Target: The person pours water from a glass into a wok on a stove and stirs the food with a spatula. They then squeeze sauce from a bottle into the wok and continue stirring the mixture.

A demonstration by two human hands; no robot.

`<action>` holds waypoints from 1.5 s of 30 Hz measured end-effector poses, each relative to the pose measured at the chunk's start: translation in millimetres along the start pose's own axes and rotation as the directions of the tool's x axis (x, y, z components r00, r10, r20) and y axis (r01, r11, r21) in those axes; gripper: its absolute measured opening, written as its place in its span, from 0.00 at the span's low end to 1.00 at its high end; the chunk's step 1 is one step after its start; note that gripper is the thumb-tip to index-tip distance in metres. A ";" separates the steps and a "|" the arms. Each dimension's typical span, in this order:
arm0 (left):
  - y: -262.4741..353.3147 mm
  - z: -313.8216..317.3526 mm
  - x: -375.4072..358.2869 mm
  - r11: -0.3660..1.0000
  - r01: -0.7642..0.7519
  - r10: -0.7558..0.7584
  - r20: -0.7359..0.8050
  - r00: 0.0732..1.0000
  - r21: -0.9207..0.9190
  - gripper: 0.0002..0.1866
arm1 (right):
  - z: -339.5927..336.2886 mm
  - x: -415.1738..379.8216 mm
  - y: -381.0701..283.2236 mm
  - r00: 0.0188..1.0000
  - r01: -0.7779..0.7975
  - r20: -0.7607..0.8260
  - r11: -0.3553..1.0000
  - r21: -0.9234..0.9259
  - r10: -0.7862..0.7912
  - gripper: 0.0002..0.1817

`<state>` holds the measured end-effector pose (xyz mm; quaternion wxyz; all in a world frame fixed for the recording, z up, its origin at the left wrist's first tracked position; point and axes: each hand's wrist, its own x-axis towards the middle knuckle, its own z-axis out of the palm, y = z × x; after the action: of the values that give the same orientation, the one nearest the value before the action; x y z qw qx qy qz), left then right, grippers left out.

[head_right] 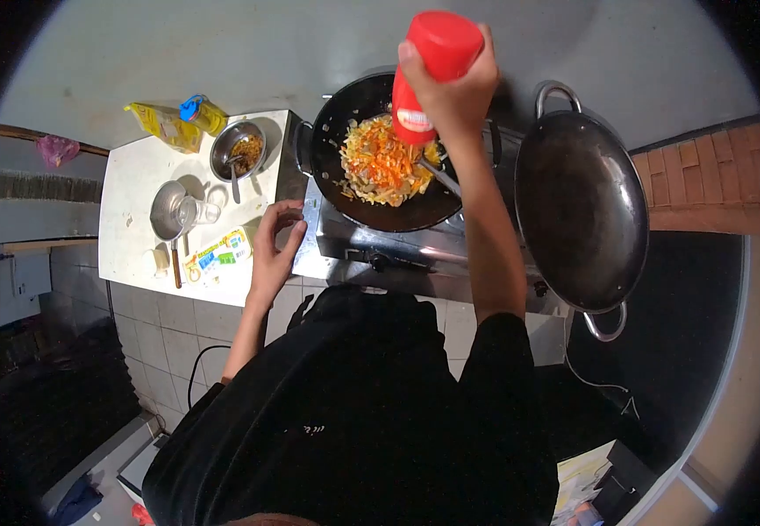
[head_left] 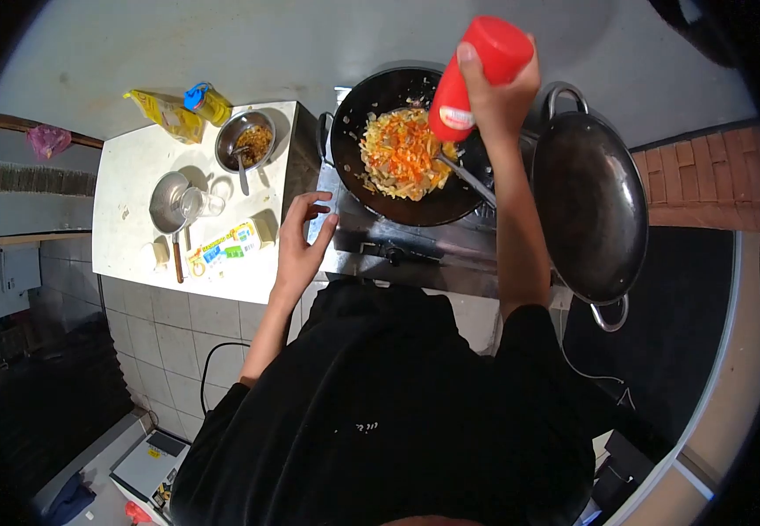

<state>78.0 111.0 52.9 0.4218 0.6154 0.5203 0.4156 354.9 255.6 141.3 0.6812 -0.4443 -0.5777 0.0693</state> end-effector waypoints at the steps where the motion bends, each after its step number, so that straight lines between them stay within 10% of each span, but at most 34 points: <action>1: -2.1 -2.5 -3.7 1.000 0.010 -0.010 0.008 1.000 0.003 0.15 | 4.8 7.5 8.4 1.000 0.002 -0.026 0.999 0.048 -0.001 0.25; 24: -12.2 -31.4 -15.6 0.997 0.028 -0.027 -0.006 1.000 0.078 0.15 | 52.6 -2.8 6.7 0.990 -0.065 -0.122 0.996 0.056 0.071 0.23; 29: -9.9 -34.4 -16.1 0.999 0.025 -0.023 -0.041 0.999 0.046 0.15 | 28.3 -28.0 6.6 0.885 -0.317 -0.208 0.867 0.384 0.416 0.24; 31: -9.3 -35.0 -15.7 0.999 0.016 -0.014 -0.044 0.999 0.044 0.15 | 14.4 -34.4 -3.9 0.741 -0.384 -0.144 0.591 0.709 0.655 0.31; 34: -12.0 -32.5 -11.4 0.999 0.018 -0.017 -0.025 1.000 0.041 0.14 | -5.3 -34.3 -4.7 0.677 -0.416 -0.160 0.554 0.721 0.718 0.37; 45: 1.3 -25.2 -6.3 0.991 -0.055 0.057 -0.012 0.998 0.118 0.11 | -63.3 41.0 -10.3 0.711 -0.238 -0.504 0.842 0.484 0.491 0.30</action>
<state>53.7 106.8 61.2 0.3690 0.6504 0.5296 0.4005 417.6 241.1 182.0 0.8752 -0.4068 -0.1994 0.1699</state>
